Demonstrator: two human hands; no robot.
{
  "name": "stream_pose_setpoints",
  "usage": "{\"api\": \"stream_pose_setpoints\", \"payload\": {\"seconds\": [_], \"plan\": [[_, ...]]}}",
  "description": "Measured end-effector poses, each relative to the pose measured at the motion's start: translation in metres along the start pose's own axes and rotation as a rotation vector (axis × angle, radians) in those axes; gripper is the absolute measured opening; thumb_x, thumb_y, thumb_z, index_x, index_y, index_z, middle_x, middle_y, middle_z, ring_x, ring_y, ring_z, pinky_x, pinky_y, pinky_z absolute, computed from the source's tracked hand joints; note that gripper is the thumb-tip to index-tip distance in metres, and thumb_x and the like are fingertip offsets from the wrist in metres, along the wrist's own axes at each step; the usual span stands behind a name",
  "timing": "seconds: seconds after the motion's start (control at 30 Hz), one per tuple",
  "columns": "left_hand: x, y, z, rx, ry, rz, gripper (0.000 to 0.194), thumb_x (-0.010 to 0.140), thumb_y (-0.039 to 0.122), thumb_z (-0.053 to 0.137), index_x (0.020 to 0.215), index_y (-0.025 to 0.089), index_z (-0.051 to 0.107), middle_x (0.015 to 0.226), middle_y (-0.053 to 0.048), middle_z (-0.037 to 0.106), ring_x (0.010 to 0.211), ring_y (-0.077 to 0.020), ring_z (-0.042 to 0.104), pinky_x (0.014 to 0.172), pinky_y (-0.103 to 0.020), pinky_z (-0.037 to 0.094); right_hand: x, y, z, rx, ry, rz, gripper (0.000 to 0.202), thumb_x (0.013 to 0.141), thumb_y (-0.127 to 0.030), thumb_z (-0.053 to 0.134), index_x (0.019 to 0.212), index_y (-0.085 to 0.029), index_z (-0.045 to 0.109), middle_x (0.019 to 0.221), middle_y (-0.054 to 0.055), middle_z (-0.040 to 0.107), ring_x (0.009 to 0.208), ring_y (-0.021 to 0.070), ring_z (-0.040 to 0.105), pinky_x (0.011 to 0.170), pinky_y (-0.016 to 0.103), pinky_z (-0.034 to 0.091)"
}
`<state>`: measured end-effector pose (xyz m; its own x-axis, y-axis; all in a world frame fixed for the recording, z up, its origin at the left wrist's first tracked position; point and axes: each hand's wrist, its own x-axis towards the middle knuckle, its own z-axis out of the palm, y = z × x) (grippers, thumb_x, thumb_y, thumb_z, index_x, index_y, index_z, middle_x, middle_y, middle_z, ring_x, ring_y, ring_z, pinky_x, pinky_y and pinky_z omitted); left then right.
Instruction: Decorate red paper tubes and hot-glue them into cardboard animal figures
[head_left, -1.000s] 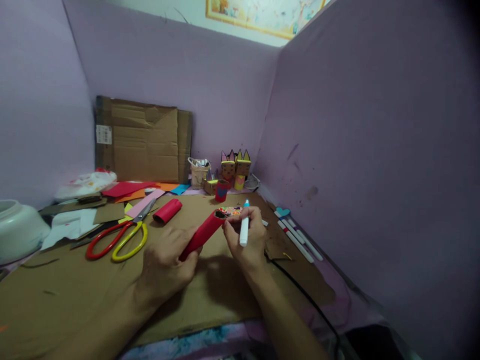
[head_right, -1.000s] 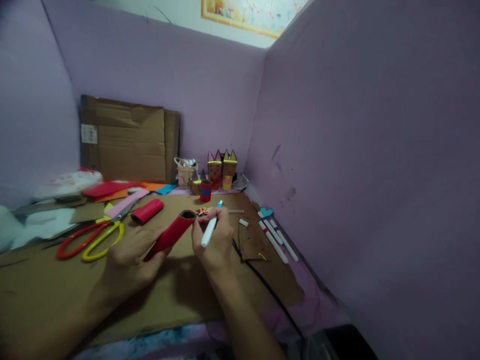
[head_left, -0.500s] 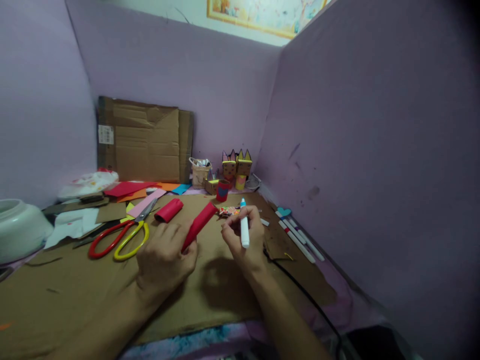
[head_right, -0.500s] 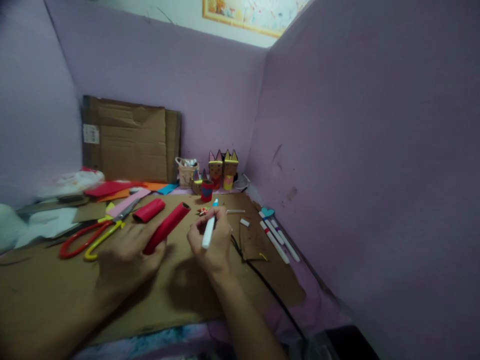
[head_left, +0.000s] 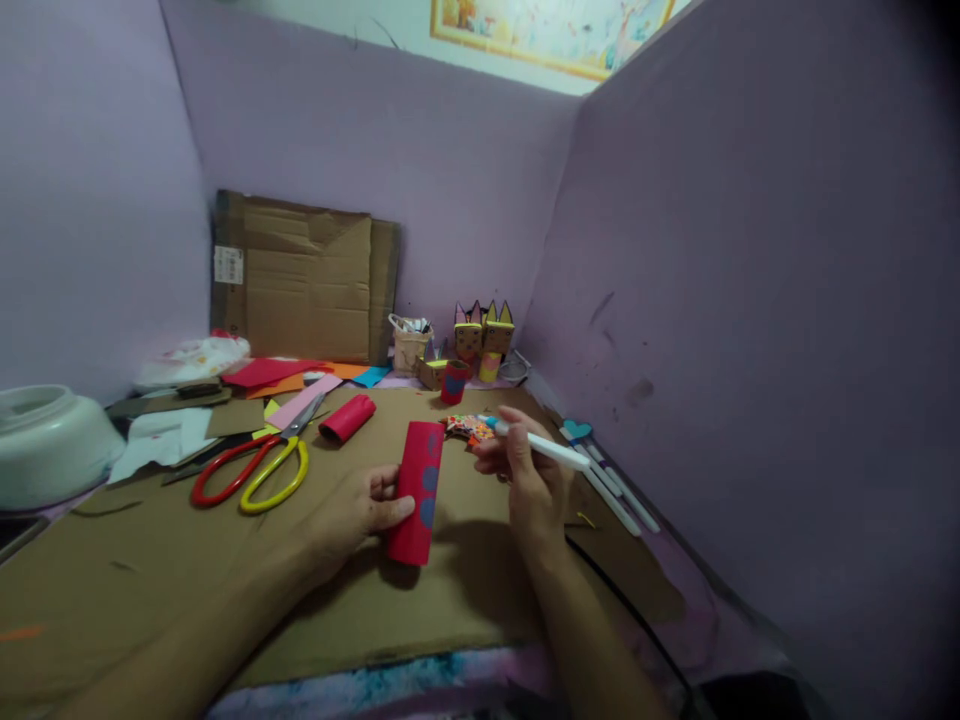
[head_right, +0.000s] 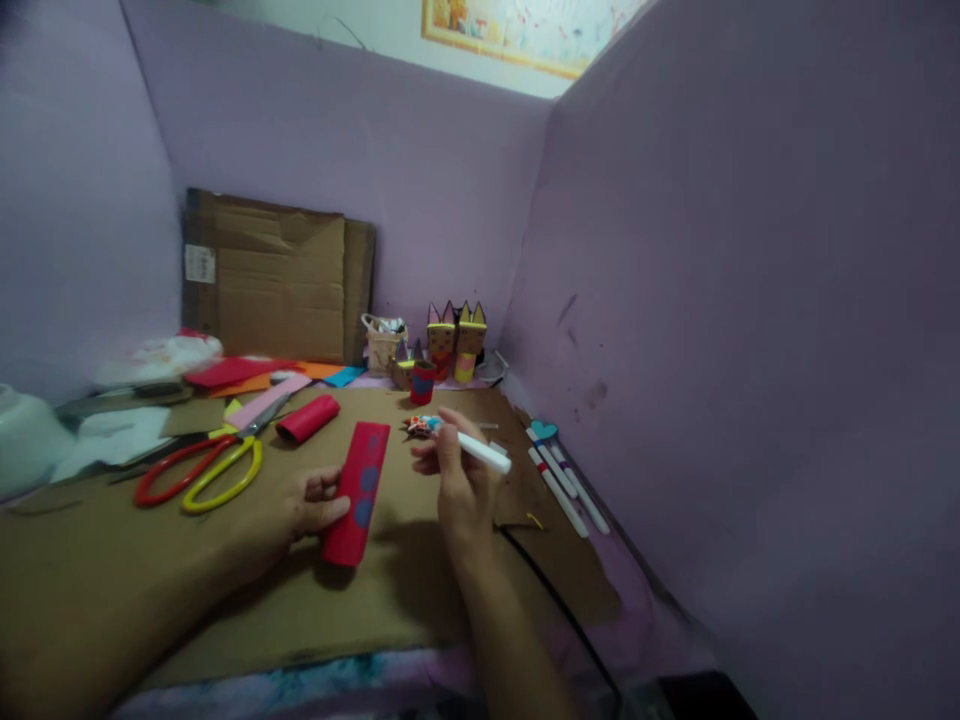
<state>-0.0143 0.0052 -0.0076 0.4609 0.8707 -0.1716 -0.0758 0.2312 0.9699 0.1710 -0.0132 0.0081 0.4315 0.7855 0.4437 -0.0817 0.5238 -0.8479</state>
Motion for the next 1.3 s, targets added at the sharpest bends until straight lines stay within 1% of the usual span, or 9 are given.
{"api": "stream_pose_setpoints", "payload": {"seconds": [0.13,0.2,0.3,0.37,0.63,0.77,0.93,1.1,1.3], "plan": [[0.003,-0.004,0.000,0.032,-0.014,0.033,0.046,0.056,0.036,0.080,0.093,0.013,0.067,0.083,-0.007,0.071,0.075,-0.0202,0.064,0.066,-0.027,0.048,-0.012,0.001,-0.003,-0.090,0.034,-0.190,0.026,0.086,-0.040,0.053,0.088,-0.017,0.067,0.054,-0.004,0.055,0.048,0.0104,0.053,0.049,0.024,0.045],[0.002,-0.003,0.001,0.036,-0.021,0.033,0.048,0.055,0.037,0.080,0.094,0.013,0.066,0.083,-0.007,0.071,0.074,-0.0201,0.063,0.066,-0.027,0.048,-0.015,0.002,-0.003,-0.121,0.027,-0.231,0.021,0.088,-0.035,0.053,0.086,-0.019,0.065,0.055,-0.004,0.054,0.050,0.0103,0.053,0.051,0.024,0.044],[0.000,0.001,0.005,0.040,-0.026,0.013,0.052,0.053,0.037,0.081,0.096,0.013,0.065,0.082,-0.007,0.071,0.073,-0.0189,0.062,0.066,-0.027,0.047,-0.018,0.003,-0.001,-0.135,-0.039,-0.220,0.011,0.087,-0.029,0.055,0.085,-0.020,0.060,0.059,-0.005,0.056,0.052,0.0100,0.054,0.050,0.022,0.043],[-0.002,0.005,0.007,0.042,-0.024,0.002,0.054,0.052,0.037,0.081,0.097,0.012,0.065,0.083,-0.006,0.070,0.073,-0.0182,0.061,0.066,-0.027,0.047,-0.020,0.003,0.000,-0.174,-0.080,-0.230,0.009,0.087,-0.028,0.054,0.085,-0.021,0.059,0.060,-0.005,0.056,0.053,0.0098,0.054,0.051,0.022,0.042],[-0.007,0.012,0.012,0.049,-0.011,-0.002,0.050,0.052,0.035,0.080,0.094,0.012,0.064,0.082,-0.006,0.070,0.075,-0.0187,0.060,0.065,-0.026,0.046,-0.022,0.007,-0.001,-0.296,-0.126,-0.285,0.016,0.089,-0.029,0.052,0.079,-0.020,0.060,0.062,-0.003,0.056,0.057,0.0119,0.054,0.055,0.026,0.042],[-0.008,0.014,0.013,0.050,-0.019,0.001,0.047,0.053,0.033,0.080,0.093,0.012,0.064,0.081,-0.006,0.069,0.075,-0.0188,0.060,0.066,-0.026,0.045,-0.021,0.010,0.000,-0.312,-0.127,-0.290,0.017,0.089,-0.030,0.052,0.077,-0.021,0.061,0.062,-0.002,0.058,0.060,0.0143,0.056,0.060,0.029,0.044],[-0.007,0.012,0.013,0.043,-0.008,0.017,0.041,0.054,0.032,0.079,0.087,0.013,0.064,0.077,-0.004,0.067,0.072,-0.0185,0.060,0.065,-0.027,0.045,-0.020,0.013,0.000,-0.304,-0.103,-0.279,0.015,0.088,-0.031,0.053,0.080,-0.021,0.061,0.063,-0.001,0.060,0.064,0.0164,0.058,0.062,0.031,0.046],[-0.007,0.012,0.014,0.032,0.001,0.014,0.043,0.053,0.031,0.080,0.087,0.012,0.063,0.078,-0.005,0.067,0.073,-0.0183,0.060,0.066,-0.027,0.047,-0.020,0.010,0.000,-0.331,-0.126,-0.282,0.015,0.089,-0.030,0.052,0.081,-0.021,0.061,0.064,-0.001,0.059,0.064,0.0161,0.058,0.064,0.031,0.045],[-0.009,0.015,0.015,0.038,-0.017,0.028,0.044,0.051,0.032,0.081,0.085,0.012,0.062,0.075,-0.004,0.066,0.069,-0.0168,0.058,0.062,-0.025,0.045,-0.020,0.008,0.001,-0.352,-0.128,-0.316,0.014,0.089,-0.030,0.052,0.082,-0.022,0.060,0.063,-0.002,0.060,0.062,0.0158,0.058,0.063,0.031,0.045]]}}
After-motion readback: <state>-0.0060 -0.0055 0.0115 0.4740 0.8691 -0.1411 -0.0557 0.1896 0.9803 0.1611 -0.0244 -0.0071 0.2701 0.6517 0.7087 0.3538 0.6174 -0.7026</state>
